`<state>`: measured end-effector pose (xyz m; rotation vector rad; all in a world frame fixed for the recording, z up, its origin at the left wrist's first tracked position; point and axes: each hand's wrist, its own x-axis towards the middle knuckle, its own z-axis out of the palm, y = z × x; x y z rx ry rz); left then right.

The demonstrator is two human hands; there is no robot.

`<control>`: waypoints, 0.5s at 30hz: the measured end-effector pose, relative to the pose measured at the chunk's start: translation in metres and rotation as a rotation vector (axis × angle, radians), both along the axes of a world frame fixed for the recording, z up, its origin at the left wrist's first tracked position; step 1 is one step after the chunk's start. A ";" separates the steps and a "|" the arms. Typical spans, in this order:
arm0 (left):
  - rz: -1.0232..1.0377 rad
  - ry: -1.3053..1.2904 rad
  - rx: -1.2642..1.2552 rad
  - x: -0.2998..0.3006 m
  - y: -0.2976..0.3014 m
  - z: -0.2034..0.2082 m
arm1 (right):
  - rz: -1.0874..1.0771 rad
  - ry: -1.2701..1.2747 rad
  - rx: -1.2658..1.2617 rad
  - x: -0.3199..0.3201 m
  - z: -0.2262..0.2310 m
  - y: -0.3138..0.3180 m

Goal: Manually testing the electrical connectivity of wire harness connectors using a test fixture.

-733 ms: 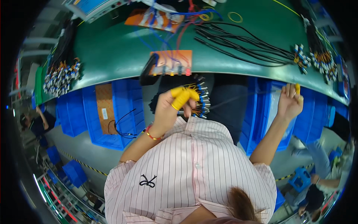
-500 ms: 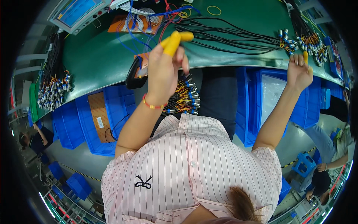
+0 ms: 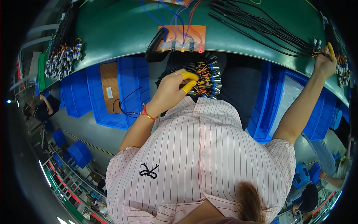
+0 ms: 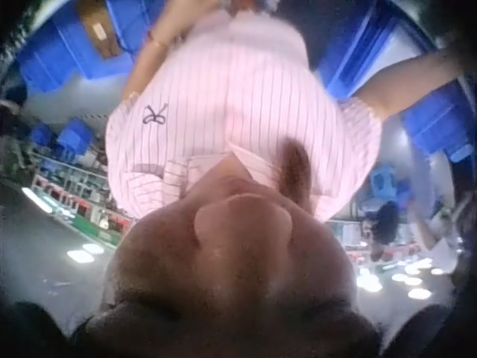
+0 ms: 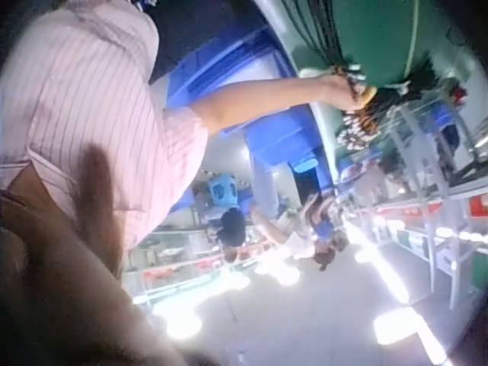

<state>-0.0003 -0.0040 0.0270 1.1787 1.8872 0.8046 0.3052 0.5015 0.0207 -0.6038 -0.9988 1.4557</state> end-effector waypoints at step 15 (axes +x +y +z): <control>-0.375 0.424 0.042 -0.007 -0.024 -0.042 | 0.844 -0.990 0.925 -0.141 -0.023 -0.355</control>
